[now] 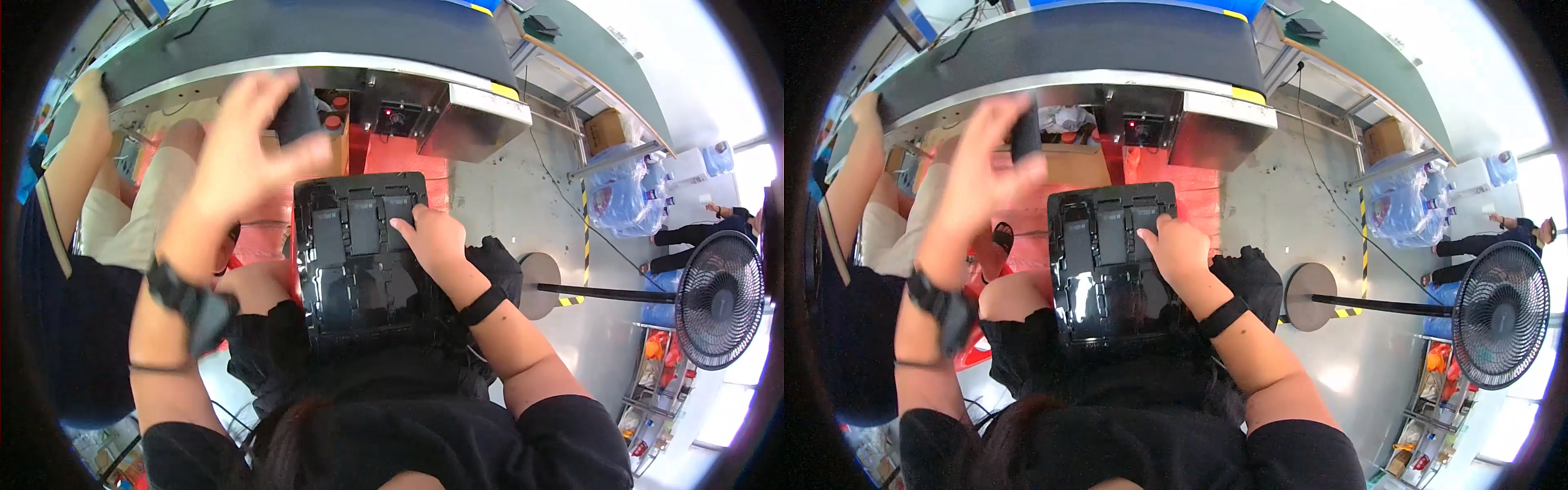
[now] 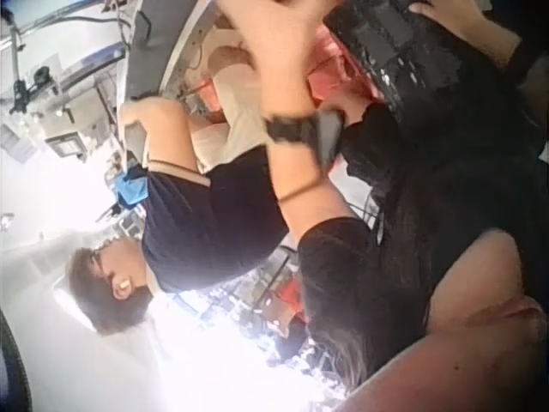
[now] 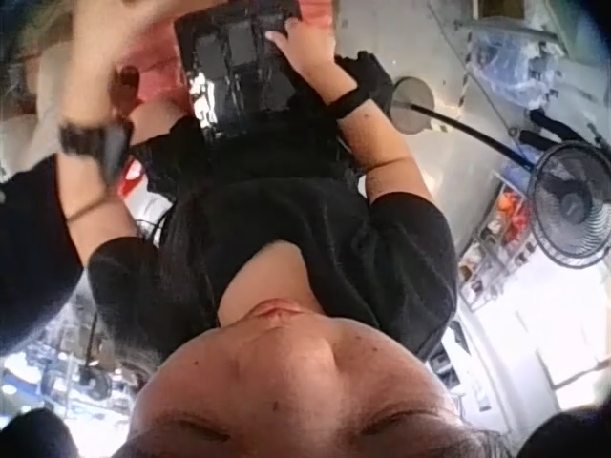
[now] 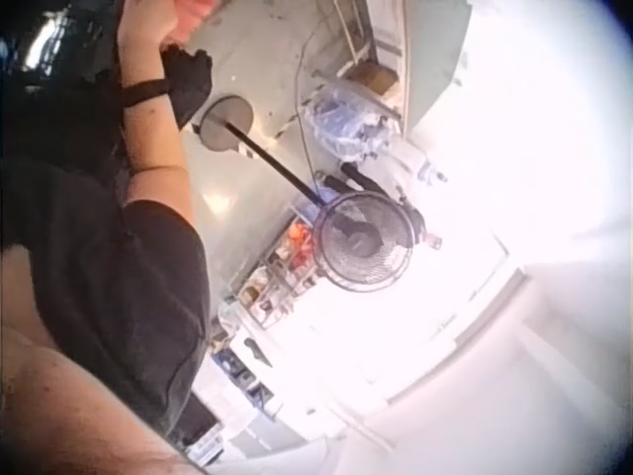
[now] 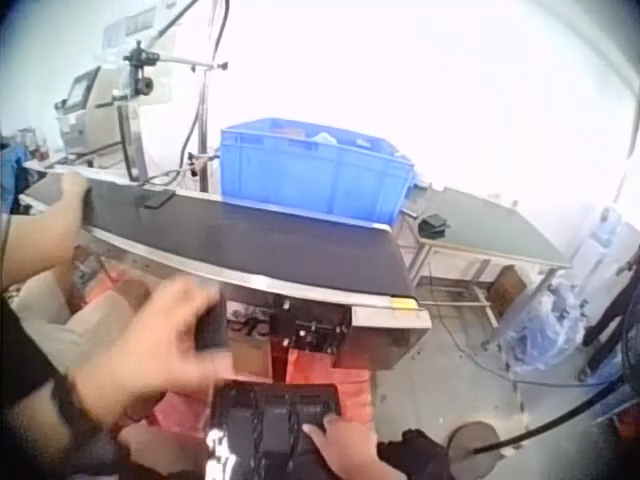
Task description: Placing small black plastic components into a larger assembly tray and placing the completed tray on a conveyor belt.
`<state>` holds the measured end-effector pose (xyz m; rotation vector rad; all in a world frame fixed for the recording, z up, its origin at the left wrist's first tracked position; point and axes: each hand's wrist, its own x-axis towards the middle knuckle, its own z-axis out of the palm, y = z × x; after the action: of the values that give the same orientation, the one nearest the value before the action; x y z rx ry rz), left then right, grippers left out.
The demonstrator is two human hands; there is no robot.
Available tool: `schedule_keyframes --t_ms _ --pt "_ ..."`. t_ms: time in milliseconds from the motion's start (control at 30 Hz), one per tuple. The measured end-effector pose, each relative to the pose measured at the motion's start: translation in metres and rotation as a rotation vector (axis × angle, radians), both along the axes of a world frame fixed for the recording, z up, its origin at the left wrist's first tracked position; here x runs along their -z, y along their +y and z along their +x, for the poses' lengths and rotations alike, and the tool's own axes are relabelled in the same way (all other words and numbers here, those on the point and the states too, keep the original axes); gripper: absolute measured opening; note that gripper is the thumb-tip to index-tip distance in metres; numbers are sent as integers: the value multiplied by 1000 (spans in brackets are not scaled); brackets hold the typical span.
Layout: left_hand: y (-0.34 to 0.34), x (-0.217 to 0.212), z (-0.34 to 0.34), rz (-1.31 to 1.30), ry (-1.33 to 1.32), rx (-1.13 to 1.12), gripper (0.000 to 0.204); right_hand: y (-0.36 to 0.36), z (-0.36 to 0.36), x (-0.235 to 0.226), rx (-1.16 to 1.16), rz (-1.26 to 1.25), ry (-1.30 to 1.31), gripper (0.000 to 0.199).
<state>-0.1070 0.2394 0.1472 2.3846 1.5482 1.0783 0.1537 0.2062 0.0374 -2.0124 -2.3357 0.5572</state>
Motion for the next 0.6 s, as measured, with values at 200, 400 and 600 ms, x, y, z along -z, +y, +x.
schedule_keyframes --t_ms 200,400,600 --pt "-157 78 36 -384 186 178 91 -46 -23 -10 -494 375 321 21" --pt "-197 138 55 -288 278 5 83 -61 -59 27 -837 363 94 48" --pt "-203 139 60 -304 362 -37 77 -59 -59 18 -733 312 83 43"
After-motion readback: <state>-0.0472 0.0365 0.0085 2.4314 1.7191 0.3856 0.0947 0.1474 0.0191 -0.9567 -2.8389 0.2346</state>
